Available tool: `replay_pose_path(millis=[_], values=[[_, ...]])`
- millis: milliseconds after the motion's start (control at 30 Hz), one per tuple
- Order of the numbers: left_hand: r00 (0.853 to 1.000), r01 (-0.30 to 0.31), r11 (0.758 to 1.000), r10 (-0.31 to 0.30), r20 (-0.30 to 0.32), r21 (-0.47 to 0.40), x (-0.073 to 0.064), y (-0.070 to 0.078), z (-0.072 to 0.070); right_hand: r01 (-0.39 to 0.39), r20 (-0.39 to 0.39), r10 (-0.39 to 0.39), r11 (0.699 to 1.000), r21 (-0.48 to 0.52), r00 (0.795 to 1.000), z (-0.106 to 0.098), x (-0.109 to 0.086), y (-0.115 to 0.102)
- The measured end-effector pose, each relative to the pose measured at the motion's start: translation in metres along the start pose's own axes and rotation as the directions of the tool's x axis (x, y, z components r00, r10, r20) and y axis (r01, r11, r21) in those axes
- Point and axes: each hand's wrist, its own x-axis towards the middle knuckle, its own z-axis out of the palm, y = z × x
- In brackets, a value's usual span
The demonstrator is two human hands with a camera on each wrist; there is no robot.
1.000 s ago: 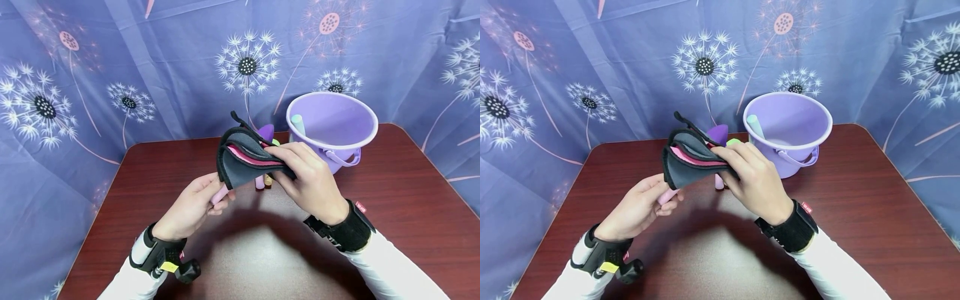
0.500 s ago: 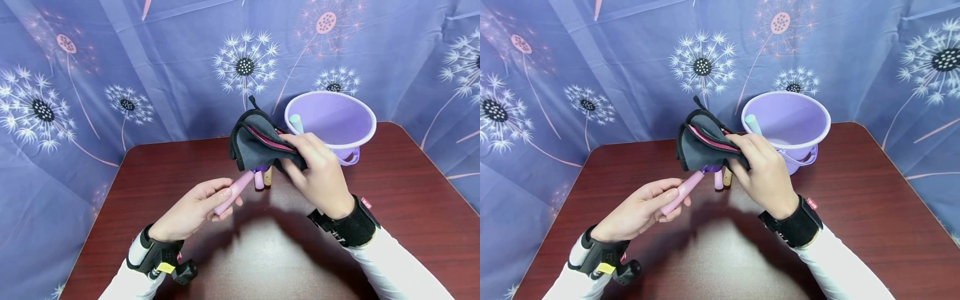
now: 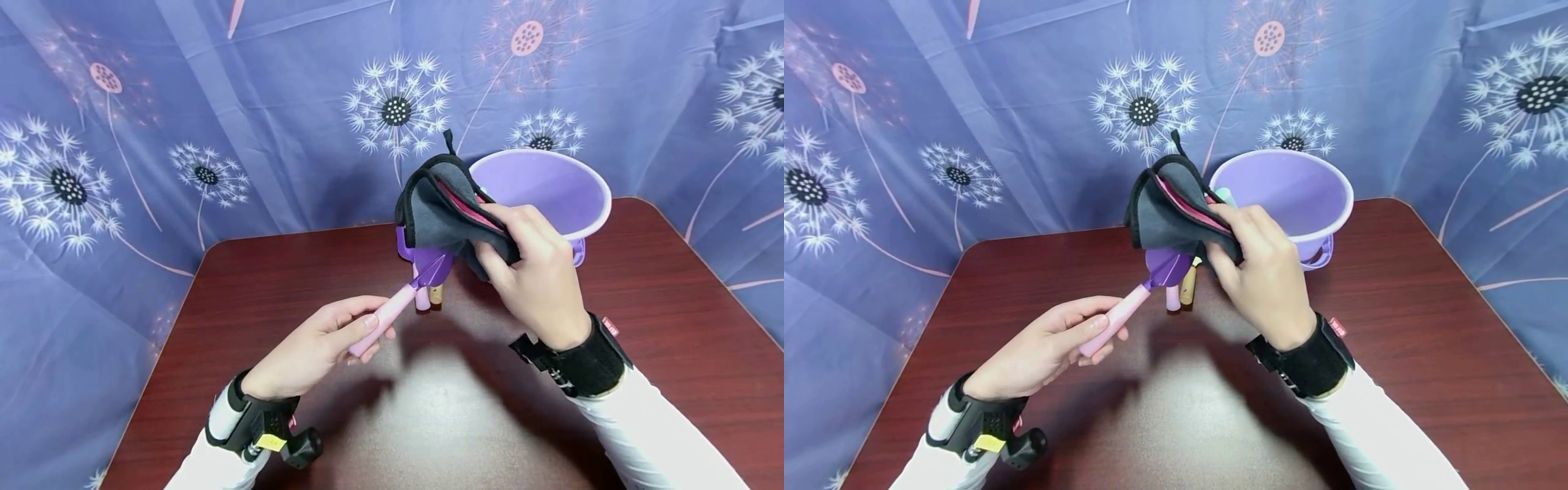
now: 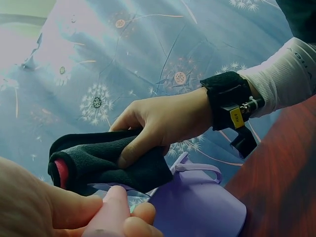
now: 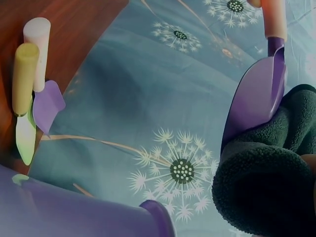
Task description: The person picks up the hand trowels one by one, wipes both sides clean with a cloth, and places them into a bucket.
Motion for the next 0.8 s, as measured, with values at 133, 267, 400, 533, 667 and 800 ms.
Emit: replay_pose_path(millis=[133,267,400,533,667,800], values=[[1.000,0.004,0.999,-0.004,-0.010,0.039,-0.0011,0.0005,-0.0003,-0.022,-0.025,0.022,1.000,-0.001,0.999,-0.0019,0.0007,0.0005],[1.000,-0.008,1.000,0.008,-0.006,0.030,-0.0013,0.0006,-0.0004,-0.046,-0.051,0.046,0.999,-0.009,0.998,-0.0032,0.0016,0.0016],[1.000,-0.020,1.000,0.020,-0.007,0.007,-0.0019,0.0000,-0.0003,-0.081,-0.076,0.079,0.996,-0.027,0.994,-0.0039,0.0021,0.0027],[1.000,-0.006,1.000,0.006,-0.030,-0.008,-0.0025,-0.0012,0.0001,-0.109,-0.091,0.105,0.993,-0.041,0.990,-0.0037,0.0019,0.0029],[0.999,-0.001,1.000,0.000,-0.044,-0.030,-0.0021,-0.0028,0.0004,-0.098,-0.086,0.092,0.993,-0.070,0.992,-0.0035,0.0008,0.0021],[0.999,-0.014,0.998,0.011,-0.049,-0.063,-0.0014,-0.0042,0.0006,-0.036,-0.051,0.031,0.994,-0.107,0.998,-0.0028,-0.0012,0.0009]])
